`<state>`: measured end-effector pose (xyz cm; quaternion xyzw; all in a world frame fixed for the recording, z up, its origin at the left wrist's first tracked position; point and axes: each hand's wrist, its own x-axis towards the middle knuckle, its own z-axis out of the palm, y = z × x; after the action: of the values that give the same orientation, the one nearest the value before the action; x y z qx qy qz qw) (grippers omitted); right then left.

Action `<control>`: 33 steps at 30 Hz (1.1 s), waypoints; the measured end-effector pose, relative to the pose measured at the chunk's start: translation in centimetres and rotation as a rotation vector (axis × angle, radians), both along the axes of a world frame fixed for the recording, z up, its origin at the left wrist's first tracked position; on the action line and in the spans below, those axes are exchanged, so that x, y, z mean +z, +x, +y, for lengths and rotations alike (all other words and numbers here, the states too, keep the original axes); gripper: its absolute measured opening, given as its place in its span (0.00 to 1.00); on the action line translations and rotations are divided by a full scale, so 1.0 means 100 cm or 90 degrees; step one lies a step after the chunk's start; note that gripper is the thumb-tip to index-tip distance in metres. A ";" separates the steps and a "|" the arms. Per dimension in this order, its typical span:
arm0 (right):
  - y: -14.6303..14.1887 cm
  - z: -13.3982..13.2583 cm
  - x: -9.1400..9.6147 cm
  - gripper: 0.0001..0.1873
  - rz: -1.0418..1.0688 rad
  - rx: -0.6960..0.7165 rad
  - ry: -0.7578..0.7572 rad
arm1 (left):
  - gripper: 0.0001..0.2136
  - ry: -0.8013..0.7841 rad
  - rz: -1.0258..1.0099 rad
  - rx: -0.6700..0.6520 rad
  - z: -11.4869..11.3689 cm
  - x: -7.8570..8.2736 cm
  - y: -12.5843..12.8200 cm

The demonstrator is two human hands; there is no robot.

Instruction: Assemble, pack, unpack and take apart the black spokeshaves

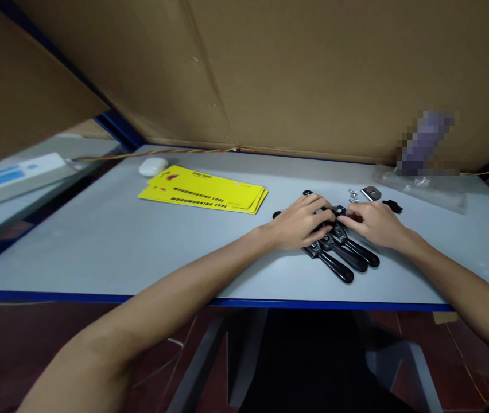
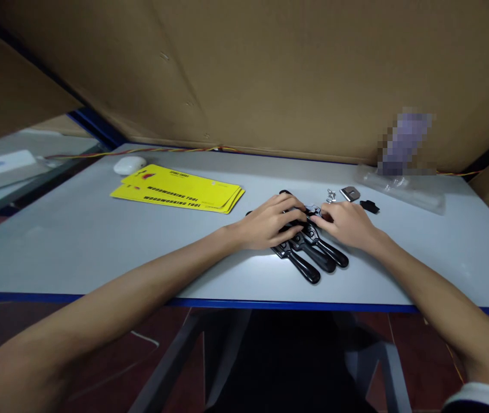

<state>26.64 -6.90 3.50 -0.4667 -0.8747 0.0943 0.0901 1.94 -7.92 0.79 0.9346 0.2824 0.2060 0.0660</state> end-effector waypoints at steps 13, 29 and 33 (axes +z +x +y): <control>0.007 0.000 0.011 0.18 -0.018 0.079 -0.038 | 0.20 -0.031 0.001 0.121 -0.002 -0.007 0.005; -0.010 -0.004 -0.002 0.19 -0.009 -0.049 0.076 | 0.20 -0.008 0.001 0.056 0.000 -0.007 0.006; -0.011 -0.006 0.000 0.12 -0.020 -0.038 0.067 | 0.20 -0.005 -0.005 0.061 0.000 -0.008 0.005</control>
<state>25.50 -7.48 3.50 -0.4884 -0.8656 0.0381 0.1038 2.44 -7.94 0.04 0.9189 0.3273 0.2118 0.0607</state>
